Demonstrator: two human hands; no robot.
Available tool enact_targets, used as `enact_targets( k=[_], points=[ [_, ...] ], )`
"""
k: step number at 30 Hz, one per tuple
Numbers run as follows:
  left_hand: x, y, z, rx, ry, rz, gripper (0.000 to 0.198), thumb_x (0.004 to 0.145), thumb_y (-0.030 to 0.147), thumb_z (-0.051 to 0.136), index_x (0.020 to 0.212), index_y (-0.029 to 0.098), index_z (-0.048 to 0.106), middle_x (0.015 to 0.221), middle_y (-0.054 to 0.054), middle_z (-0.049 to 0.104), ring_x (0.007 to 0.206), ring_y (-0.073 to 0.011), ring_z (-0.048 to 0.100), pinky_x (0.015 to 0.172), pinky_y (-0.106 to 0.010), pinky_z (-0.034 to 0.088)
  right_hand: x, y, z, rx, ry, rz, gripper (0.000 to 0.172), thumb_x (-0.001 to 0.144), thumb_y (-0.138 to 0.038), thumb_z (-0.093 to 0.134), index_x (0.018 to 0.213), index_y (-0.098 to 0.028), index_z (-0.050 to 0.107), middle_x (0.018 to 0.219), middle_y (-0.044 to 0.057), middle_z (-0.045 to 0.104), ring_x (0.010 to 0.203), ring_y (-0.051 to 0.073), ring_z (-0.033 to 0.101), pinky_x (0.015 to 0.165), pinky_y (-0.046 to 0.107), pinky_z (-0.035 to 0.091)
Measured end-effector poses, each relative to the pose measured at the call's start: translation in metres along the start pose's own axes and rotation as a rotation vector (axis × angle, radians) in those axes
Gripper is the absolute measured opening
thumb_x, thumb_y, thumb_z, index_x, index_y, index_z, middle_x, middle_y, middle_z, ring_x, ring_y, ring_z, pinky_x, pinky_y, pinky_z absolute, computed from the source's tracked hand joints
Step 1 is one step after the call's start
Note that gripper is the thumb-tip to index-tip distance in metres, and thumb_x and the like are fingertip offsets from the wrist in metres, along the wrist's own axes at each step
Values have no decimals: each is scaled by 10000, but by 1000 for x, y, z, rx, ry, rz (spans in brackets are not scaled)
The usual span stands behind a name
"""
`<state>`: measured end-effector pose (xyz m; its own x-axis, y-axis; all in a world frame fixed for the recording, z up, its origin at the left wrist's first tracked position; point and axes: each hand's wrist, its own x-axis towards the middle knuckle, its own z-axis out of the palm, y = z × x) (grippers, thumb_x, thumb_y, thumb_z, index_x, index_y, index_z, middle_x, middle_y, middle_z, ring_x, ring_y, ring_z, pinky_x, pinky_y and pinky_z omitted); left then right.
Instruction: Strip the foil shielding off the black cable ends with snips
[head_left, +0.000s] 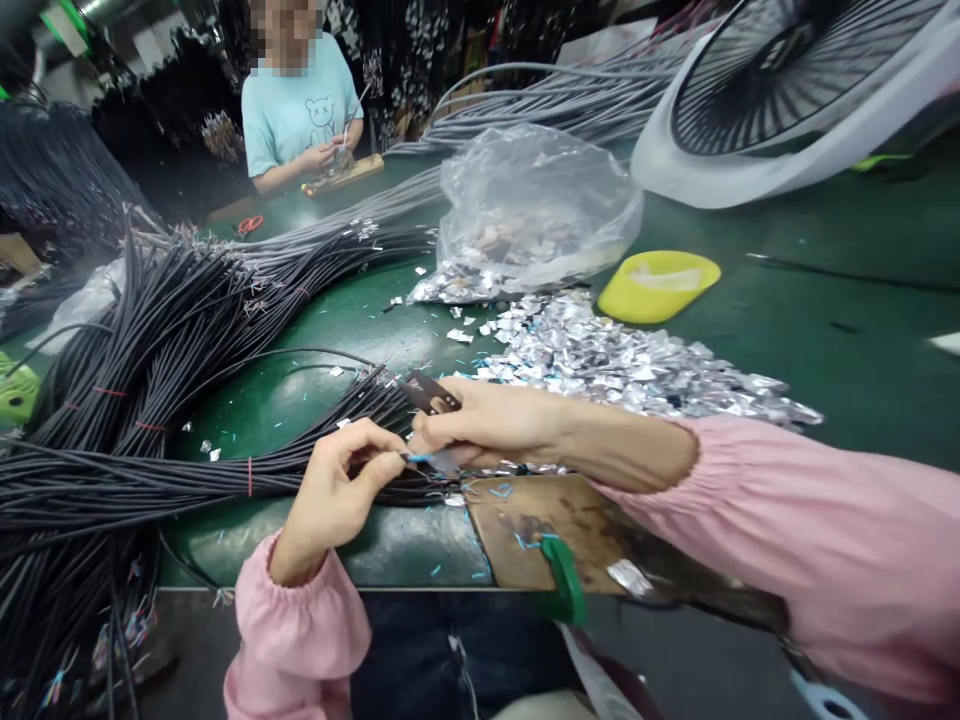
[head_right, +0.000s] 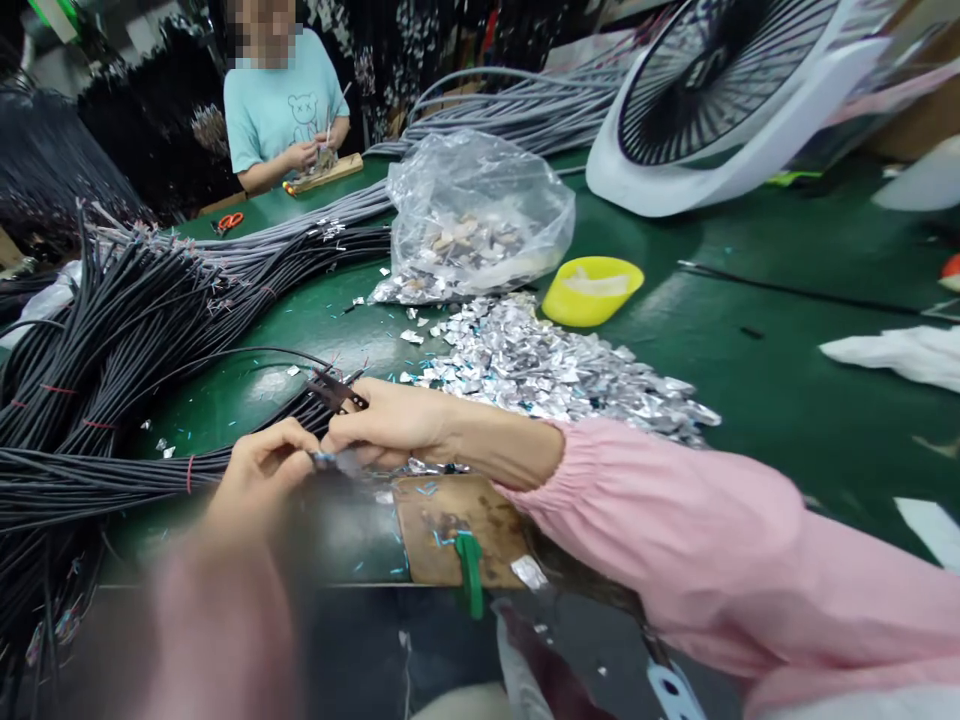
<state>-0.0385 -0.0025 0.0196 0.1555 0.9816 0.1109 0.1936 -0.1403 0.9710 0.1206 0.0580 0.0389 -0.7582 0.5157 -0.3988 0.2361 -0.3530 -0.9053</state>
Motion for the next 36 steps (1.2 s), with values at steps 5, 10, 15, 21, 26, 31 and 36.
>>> enact_targets(
  k=[5, 10, 15, 21, 26, 31, 36],
  points=[
    [3, -4, 8, -278, 290, -163, 466, 638, 561, 701, 753, 131, 565, 542, 43, 459, 371, -11, 292, 348, -156, 204, -8, 7, 10, -345, 155, -353, 239, 703, -239, 493, 475, -168, 492, 416, -31, 451, 384, 68, 347, 371, 193, 264],
    [1, -7, 13, -240, 323, -125, 416, 677, 506, 691, 785, 108, 641, 576, 7, 507, 434, -35, 382, 384, -159, 292, -12, 10, 2, -680, 733, -756, 80, 721, -168, 575, 647, -161, 606, 587, -5, 565, 501, 97, 445, 448, 213, 313],
    [-3, -11, 18, -32, 361, -23, 249, 748, 373, 650, 701, 129, 648, 587, 6, 525, 443, -55, 436, 411, -171, 344, -7, 12, 6, -805, 683, -897, 221, 796, -173, 561, 578, -141, 578, 519, -17, 495, 471, 77, 407, 445, 201, 303],
    [-7, -15, 24, 267, 497, 130, 127, 733, 247, 669, 641, 166, 637, 608, 8, 560, 567, -99, 531, 522, -191, 408, -7, 15, 8, -794, 694, -936, 170, 747, -103, 534, 591, -125, 597, 521, -10, 517, 456, 73, 415, 444, 195, 314],
    [-3, -8, 11, 55, 264, -92, 147, 726, 294, 663, 693, 151, 679, 576, -3, 588, 468, -94, 539, 462, -191, 427, -8, 12, 9, -697, 691, -902, 159, 711, -151, 506, 590, -131, 606, 531, -2, 513, 474, 84, 420, 462, 215, 315],
    [-3, -1, 6, -107, 238, -39, 215, 618, 278, 740, 538, 133, 603, 497, 26, 513, 409, -63, 447, 399, -172, 352, -4, 6, 9, -181, 415, -448, 132, 594, -263, 528, 506, -167, 503, 419, -69, 344, 387, 55, 282, 380, 203, 220],
    [-7, -9, 13, 191, 432, 330, 164, 661, 146, 725, 564, 154, 593, 531, 46, 510, 497, -57, 445, 470, -167, 344, -3, 4, 6, 48, 247, -228, 260, 575, -353, 611, 498, -185, 428, 364, -103, 288, 326, 24, 191, 347, 194, 125]
  ],
)
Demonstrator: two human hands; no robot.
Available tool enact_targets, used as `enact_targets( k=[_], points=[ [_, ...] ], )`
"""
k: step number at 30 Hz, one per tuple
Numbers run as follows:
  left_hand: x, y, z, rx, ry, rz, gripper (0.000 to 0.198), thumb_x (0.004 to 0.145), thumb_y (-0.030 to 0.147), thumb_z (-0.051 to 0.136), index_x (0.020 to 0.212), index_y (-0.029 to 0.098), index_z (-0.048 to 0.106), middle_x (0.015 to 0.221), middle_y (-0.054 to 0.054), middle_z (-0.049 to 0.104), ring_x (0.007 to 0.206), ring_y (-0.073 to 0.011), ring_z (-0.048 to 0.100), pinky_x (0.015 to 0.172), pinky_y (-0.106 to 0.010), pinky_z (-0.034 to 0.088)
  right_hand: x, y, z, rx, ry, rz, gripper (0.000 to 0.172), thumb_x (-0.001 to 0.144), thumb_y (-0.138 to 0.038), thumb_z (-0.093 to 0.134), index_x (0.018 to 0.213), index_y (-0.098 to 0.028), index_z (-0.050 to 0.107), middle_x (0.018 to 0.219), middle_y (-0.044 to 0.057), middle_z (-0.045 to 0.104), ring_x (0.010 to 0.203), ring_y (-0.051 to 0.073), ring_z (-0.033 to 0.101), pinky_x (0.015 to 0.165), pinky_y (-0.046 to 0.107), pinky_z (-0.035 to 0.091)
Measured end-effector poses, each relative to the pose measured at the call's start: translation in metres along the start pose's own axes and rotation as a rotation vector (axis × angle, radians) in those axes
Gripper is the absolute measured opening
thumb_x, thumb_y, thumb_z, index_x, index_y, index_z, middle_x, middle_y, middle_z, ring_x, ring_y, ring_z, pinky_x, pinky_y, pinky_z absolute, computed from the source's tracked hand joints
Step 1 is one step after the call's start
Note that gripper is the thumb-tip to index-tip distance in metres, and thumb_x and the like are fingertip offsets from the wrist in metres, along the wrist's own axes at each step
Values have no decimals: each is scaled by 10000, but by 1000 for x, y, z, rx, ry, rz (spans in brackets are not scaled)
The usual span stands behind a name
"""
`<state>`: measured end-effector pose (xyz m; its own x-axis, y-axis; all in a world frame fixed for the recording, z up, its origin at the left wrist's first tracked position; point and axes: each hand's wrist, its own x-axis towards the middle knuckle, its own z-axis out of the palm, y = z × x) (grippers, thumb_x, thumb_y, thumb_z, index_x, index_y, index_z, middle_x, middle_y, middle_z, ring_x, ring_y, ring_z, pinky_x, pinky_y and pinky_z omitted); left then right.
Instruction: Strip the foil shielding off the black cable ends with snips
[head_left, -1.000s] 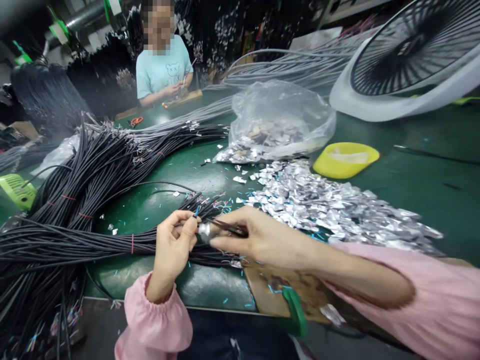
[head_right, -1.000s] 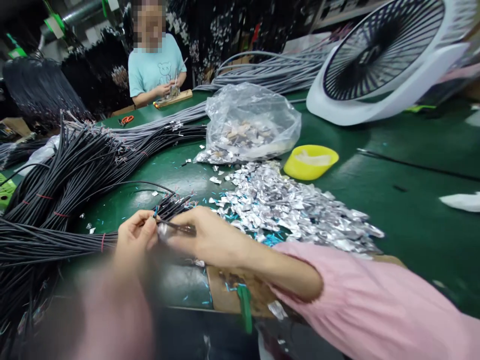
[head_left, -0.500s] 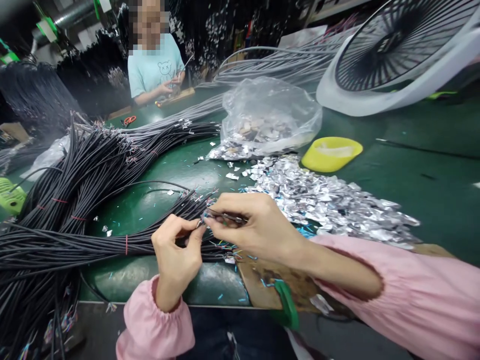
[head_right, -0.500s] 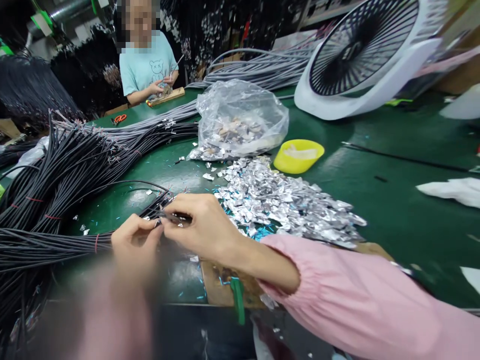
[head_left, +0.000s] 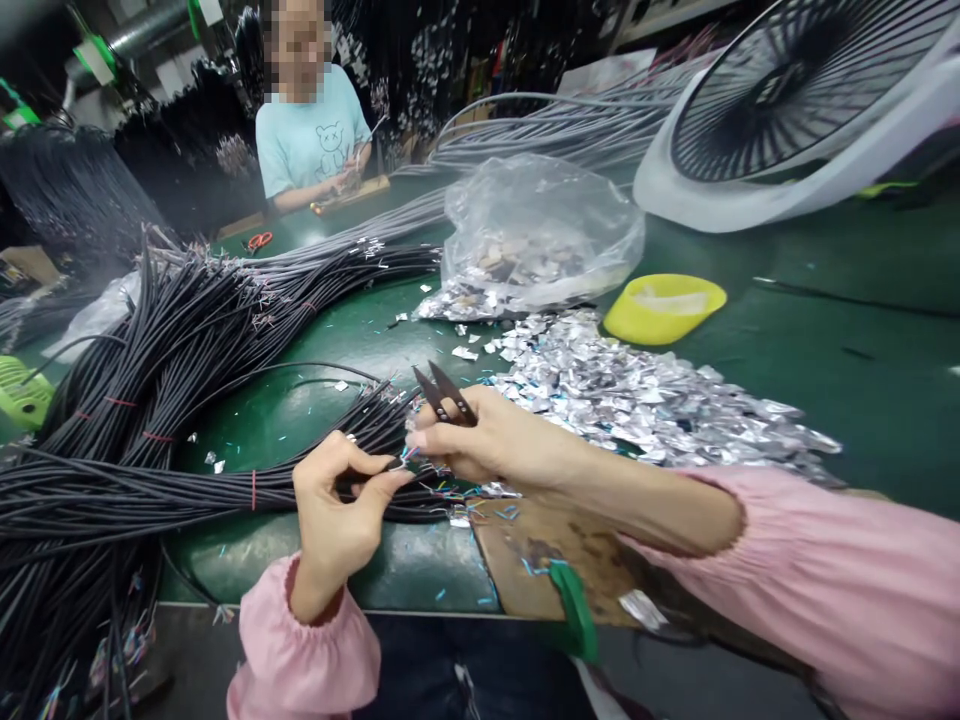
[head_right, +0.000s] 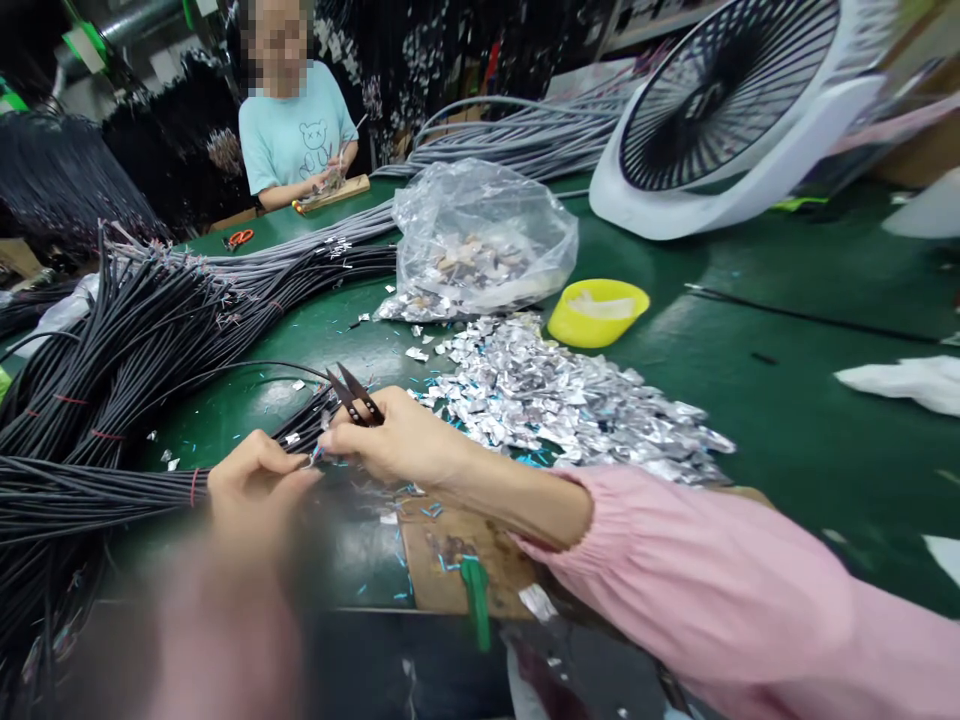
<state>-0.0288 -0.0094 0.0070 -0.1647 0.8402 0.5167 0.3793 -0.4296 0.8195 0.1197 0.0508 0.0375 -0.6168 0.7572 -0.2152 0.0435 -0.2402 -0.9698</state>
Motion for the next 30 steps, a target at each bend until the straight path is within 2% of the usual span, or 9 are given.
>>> enact_targets(
  k=[3, 8, 10, 13, 14, 16, 20, 24, 30],
  points=[
    [-6, -4, 4, 177, 121, 203, 150, 712, 98, 686, 618, 161, 587, 564, 51, 522, 522, -56, 446, 495, -174, 351, -4, -3, 0, -95, 12, -119, 364, 631, -441, 658, 501, -170, 452, 397, -80, 325, 369, 37, 247, 368, 198, 172],
    [-10, -4, 3, 345, 159, 342, 154, 750, 47, 638, 671, 159, 568, 579, 51, 517, 537, -55, 457, 520, -174, 380, -12, 1, 3, -338, 23, -291, 377, 738, -482, 603, 564, -153, 539, 484, -39, 413, 454, 77, 354, 431, 216, 300],
    [-10, -1, 2, 405, 174, 388, 147, 760, 44, 629, 684, 153, 565, 590, 44, 540, 539, -56, 472, 529, -171, 399, -13, 6, 4, -431, 105, -383, 310, 784, -444, 565, 674, -155, 592, 575, -8, 528, 523, 111, 467, 492, 232, 380],
    [-7, 6, -1, 532, 213, 432, 134, 781, 61, 612, 679, 139, 576, 576, 29, 565, 525, -61, 493, 541, -175, 420, -14, 11, 3, -531, 239, -516, 280, 842, -374, 506, 1004, -169, 611, 852, 47, 658, 748, 172, 608, 637, 265, 474],
    [-6, 8, -1, 574, 219, 440, 136, 790, 68, 601, 673, 134, 582, 565, 23, 567, 517, -62, 498, 540, -175, 422, -14, 13, 2, -559, 255, -550, 285, 859, -350, 486, 1056, -179, 601, 905, 54, 666, 803, 180, 623, 667, 270, 487],
    [-5, 13, -1, 634, 221, 449, 158, 807, 77, 574, 658, 127, 590, 549, 14, 567, 501, -64, 506, 528, -175, 421, -15, 13, 2, -608, 246, -590, 250, 877, -306, 462, 1025, -194, 630, 912, 52, 681, 838, 183, 637, 685, 266, 502],
    [-4, 15, 0, 692, 224, 458, 200, 821, 82, 544, 634, 135, 588, 526, 14, 564, 477, -68, 506, 507, -182, 415, -14, 11, 4, -608, 192, -593, 206, 853, -249, 492, 873, -198, 691, 849, 37, 709, 788, 164, 658, 683, 239, 516],
    [-5, 14, 0, 719, 221, 456, 207, 815, 86, 555, 617, 144, 577, 512, 20, 554, 470, -69, 493, 500, -186, 405, -14, 9, 5, -545, 173, -554, 222, 841, -236, 493, 844, -191, 710, 825, 31, 716, 734, 141, 661, 644, 204, 522],
    [-3, 15, 0, 742, 229, 483, 226, 823, 79, 542, 606, 142, 556, 504, 23, 548, 468, -61, 488, 495, -175, 394, -15, 8, 5, -473, 159, -457, 246, 828, -281, 495, 825, -188, 722, 873, 52, 725, 799, 168, 680, 690, 225, 549]
  ],
)
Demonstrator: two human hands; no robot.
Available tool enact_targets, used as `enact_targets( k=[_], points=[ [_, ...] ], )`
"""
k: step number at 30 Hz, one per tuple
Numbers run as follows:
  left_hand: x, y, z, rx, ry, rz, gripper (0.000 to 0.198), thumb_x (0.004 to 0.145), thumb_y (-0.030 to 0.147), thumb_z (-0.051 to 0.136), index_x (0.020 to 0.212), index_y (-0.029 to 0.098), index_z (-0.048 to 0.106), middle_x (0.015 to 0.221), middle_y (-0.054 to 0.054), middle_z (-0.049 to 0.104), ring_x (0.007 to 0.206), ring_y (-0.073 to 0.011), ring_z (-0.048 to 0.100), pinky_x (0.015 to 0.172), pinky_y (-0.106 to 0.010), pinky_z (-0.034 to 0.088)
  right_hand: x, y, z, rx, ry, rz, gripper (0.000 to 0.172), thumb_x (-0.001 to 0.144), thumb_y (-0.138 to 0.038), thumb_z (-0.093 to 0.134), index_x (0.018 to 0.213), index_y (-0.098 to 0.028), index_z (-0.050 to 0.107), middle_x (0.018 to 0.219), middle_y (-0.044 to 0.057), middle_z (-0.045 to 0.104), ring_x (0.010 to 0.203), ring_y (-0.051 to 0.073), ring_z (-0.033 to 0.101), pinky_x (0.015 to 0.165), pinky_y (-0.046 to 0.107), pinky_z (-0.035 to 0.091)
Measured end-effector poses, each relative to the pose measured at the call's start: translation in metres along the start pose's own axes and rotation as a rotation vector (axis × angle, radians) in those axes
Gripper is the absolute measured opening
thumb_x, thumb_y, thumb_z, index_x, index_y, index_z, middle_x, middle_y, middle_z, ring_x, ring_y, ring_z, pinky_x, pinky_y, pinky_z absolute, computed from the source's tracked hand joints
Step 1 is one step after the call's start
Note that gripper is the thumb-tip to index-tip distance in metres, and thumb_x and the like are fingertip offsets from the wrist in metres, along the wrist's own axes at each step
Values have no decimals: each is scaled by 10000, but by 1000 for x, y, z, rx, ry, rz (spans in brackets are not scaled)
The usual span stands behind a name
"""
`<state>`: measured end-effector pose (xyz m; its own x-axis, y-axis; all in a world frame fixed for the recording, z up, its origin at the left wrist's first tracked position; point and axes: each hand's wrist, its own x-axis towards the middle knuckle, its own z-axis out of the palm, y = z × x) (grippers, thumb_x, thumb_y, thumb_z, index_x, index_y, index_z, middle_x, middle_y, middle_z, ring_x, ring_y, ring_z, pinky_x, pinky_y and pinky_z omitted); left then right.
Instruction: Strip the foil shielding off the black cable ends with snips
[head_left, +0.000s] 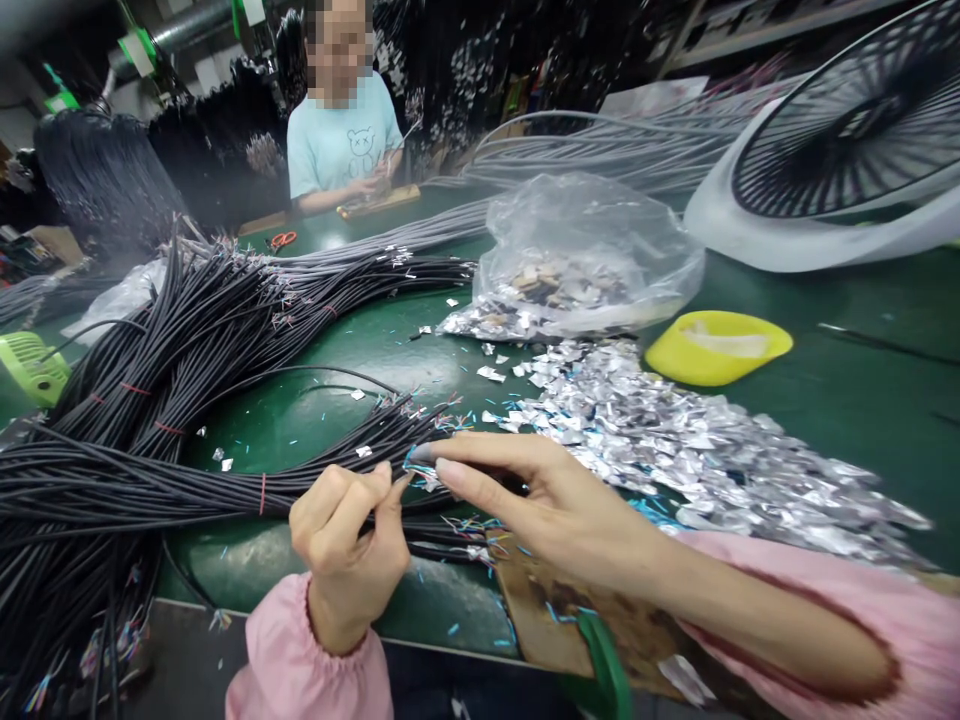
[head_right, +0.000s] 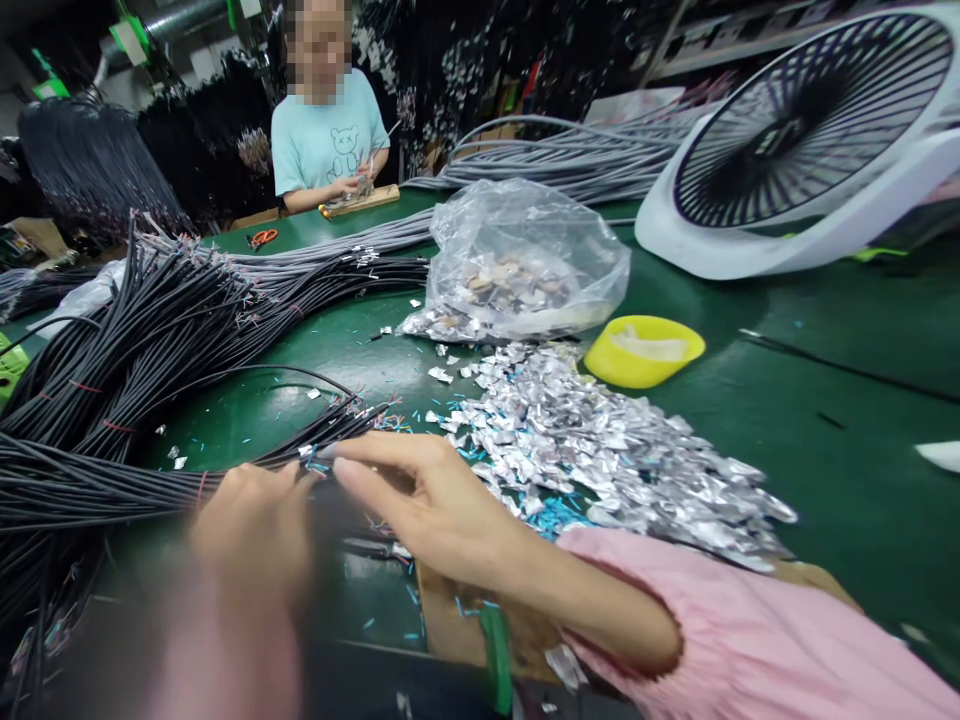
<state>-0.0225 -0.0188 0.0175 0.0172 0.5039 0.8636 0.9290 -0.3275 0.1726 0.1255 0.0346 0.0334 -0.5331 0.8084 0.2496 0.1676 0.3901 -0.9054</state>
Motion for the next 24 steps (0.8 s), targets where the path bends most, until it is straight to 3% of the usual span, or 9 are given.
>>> enact_targets(
  k=[8, 14, 19, 24],
  points=[
    [-3, -1, 2, -27, -26, -46, 192, 828, 108, 554, 642, 140, 583, 535, 13, 568, 500, -68, 517, 531, -170, 416, 0, -1, 2, -2, 50, 27, 248, 800, -283, 503, 833, -185, 729, 900, 66, 727, 832, 188, 685, 735, 255, 559],
    [-7, -2, 4, -24, -23, -66, 157, 845, 125, 549, 716, 149, 635, 580, 4, 613, 536, -79, 548, 561, -181, 439, 1, -1, 6, 137, 27, 117, 266, 804, -324, 514, 844, -176, 731, 893, 69, 728, 857, 206, 685, 750, 282, 569],
    [-9, -1, 4, -54, 0, -150, 76, 824, 162, 604, 763, 153, 650, 684, -15, 665, 624, -100, 605, 614, -191, 469, 0, -1, 8, 50, 112, 40, 235, 805, -289, 523, 837, -188, 733, 867, 57, 729, 829, 202, 682, 743, 298, 568],
    [-11, -2, 2, -72, -43, -199, 142, 859, 204, 563, 763, 150, 653, 672, -19, 662, 593, -97, 598, 574, -185, 451, -3, -1, 9, -130, 181, -112, 229, 831, -229, 501, 854, -194, 726, 739, 47, 709, 711, 187, 665, 605, 271, 543]
  ],
)
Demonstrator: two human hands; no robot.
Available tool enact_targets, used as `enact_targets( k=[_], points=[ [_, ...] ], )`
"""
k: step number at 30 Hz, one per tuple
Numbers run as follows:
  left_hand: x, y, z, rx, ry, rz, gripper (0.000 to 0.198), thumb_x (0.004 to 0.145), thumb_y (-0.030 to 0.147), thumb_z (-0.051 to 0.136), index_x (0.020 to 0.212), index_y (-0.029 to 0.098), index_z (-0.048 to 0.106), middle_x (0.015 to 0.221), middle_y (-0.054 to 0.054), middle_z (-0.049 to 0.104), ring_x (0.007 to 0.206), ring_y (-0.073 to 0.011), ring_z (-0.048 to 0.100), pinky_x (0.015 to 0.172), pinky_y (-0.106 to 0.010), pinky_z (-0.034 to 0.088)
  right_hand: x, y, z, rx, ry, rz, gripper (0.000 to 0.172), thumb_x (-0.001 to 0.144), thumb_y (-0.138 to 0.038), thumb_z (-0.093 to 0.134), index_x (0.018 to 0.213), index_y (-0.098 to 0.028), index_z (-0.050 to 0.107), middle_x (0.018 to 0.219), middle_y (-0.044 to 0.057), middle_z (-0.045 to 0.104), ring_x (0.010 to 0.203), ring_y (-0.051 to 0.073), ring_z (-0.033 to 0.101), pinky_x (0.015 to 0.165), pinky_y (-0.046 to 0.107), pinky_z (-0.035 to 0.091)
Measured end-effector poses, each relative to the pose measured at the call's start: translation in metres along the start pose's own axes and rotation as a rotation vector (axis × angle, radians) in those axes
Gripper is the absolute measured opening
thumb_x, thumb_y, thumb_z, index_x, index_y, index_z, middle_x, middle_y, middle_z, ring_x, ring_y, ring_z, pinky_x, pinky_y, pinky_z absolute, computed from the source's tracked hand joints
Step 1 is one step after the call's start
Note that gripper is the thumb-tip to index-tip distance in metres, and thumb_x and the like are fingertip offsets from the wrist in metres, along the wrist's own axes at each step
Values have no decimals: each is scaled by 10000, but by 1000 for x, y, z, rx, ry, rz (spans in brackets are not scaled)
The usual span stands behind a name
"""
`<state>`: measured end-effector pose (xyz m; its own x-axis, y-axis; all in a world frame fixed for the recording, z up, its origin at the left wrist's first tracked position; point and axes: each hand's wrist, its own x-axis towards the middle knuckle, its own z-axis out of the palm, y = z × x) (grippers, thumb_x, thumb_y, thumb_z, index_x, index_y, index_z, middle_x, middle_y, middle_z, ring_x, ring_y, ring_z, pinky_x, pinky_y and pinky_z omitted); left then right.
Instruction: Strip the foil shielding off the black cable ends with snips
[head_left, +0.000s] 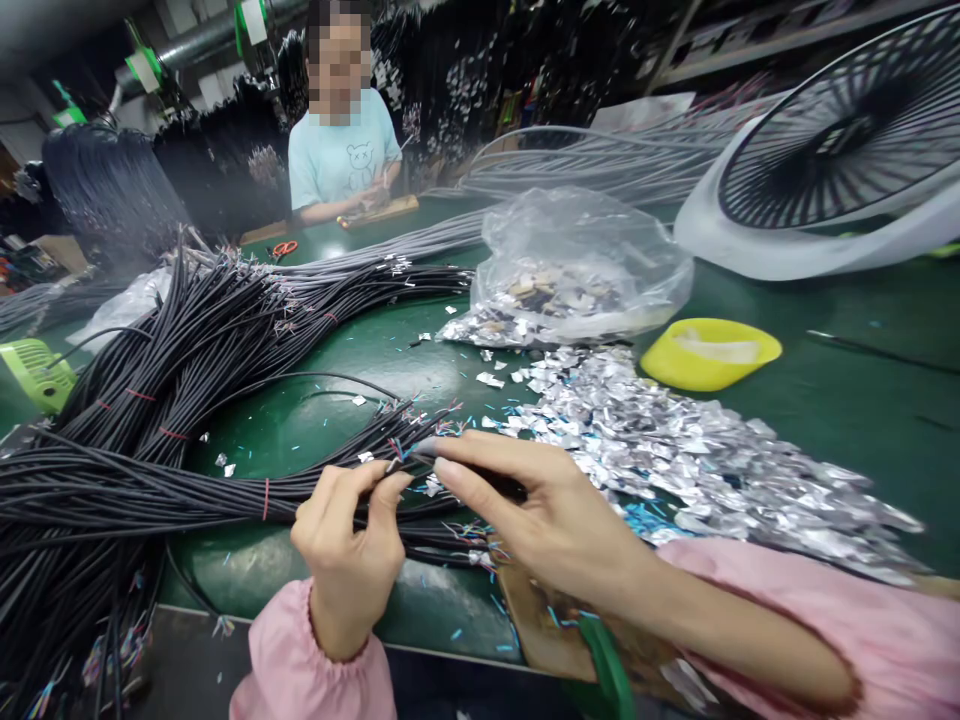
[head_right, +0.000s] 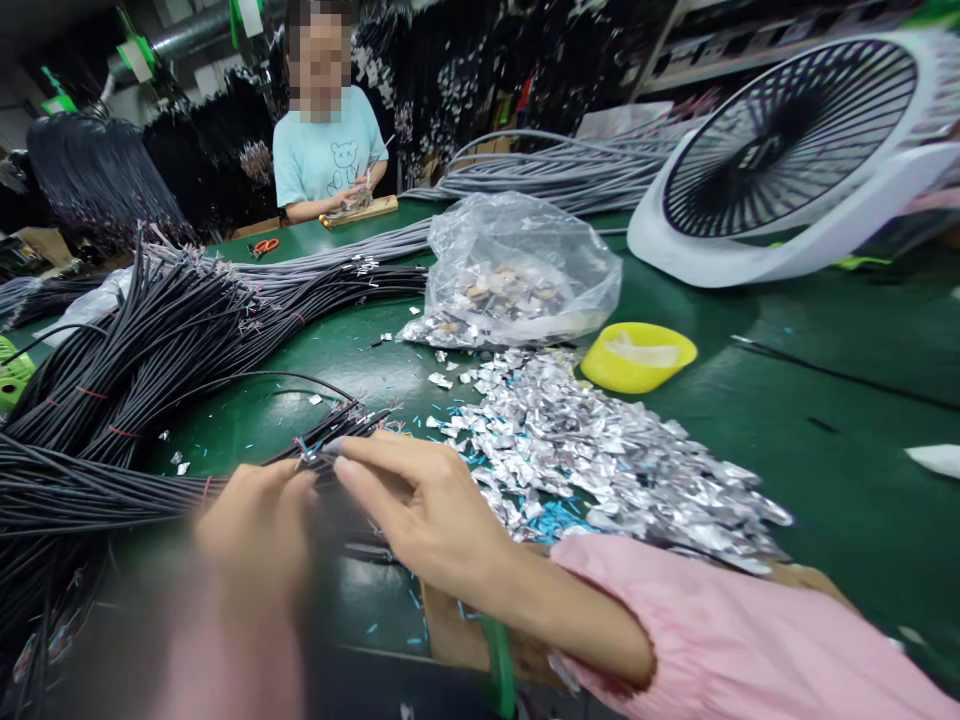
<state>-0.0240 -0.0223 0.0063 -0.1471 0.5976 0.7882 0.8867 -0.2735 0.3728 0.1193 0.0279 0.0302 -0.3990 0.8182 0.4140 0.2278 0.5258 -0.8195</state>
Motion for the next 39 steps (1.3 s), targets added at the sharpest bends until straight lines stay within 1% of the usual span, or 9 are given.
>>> enact_targets(
  k=[3, 9, 14, 19, 23, 29, 33, 36, 39],
  points=[
    [0, -2, -1, -50, -81, -12, 178, 869, 168, 521, 757, 144, 657, 659, -22, 655, 576, -94, 578, 568, -187, 439, -1, 0, 0, -62, 18, -59, 230, 839, -213, 501, 880, -171, 723, 744, 55, 710, 700, 181, 663, 590, 257, 533],
    [5, -5, -2, -266, -239, -151, 265, 876, 166, 470, 662, 164, 627, 605, -2, 604, 549, -93, 536, 529, -192, 410, -1, 4, -3, -82, -10, -59, 220, 835, -229, 507, 810, -209, 724, 806, 41, 727, 752, 184, 673, 696, 280, 536],
    [4, -2, 1, -366, -159, -199, 170, 839, 172, 550, 687, 168, 627, 546, 29, 559, 476, -75, 498, 463, -182, 384, 5, 3, -5, 28, 34, 123, 275, 811, -416, 542, 808, -180, 682, 747, 53, 693, 654, 178, 627, 591, 273, 505],
    [1, 4, 5, -299, -94, -45, 78, 782, 113, 630, 716, 154, 619, 623, 21, 602, 550, -70, 529, 534, -178, 425, 12, -2, -3, 176, -80, 222, 328, 734, -482, 609, 638, -175, 545, 573, -8, 512, 534, 117, 456, 495, 234, 383],
    [0, 3, 8, -307, -75, -37, 90, 774, 108, 646, 714, 162, 607, 625, 33, 591, 550, -65, 519, 518, -174, 421, 16, 0, -4, 350, -211, 345, 358, 711, -506, 614, 635, -182, 483, 563, -33, 415, 532, 103, 382, 504, 235, 333],
    [0, 1, 9, -307, -96, -71, 75, 809, 129, 605, 752, 173, 626, 672, 20, 610, 612, -82, 552, 575, -186, 444, 16, 7, -5, 430, -247, 407, 434, 640, -569, 657, 651, -175, 474, 569, -46, 365, 539, 95, 323, 510, 238, 271],
    [0, -1, 10, -304, -193, -127, 169, 865, 174, 516, 741, 170, 631, 653, 4, 593, 593, -95, 538, 552, -199, 427, 18, 7, -4, 477, -339, 336, 411, 674, -556, 629, 680, -185, 452, 551, -64, 313, 507, 86, 281, 478, 230, 260],
    [-1, 0, 11, -314, -223, -219, 163, 843, 201, 545, 708, 169, 631, 621, 5, 575, 557, -100, 530, 513, -206, 407, 20, 6, -4, 336, -253, 216, 353, 706, -494, 613, 647, -193, 436, 595, -31, 402, 571, 113, 372, 528, 242, 338],
    [0, 0, 11, -359, -196, -279, 131, 796, 227, 613, 679, 171, 631, 597, 13, 563, 532, -100, 522, 485, -205, 398, 21, 4, -4, 268, -185, 208, 351, 737, -503, 585, 644, -195, 445, 611, -16, 440, 591, 124, 406, 547, 248, 378]
  ],
)
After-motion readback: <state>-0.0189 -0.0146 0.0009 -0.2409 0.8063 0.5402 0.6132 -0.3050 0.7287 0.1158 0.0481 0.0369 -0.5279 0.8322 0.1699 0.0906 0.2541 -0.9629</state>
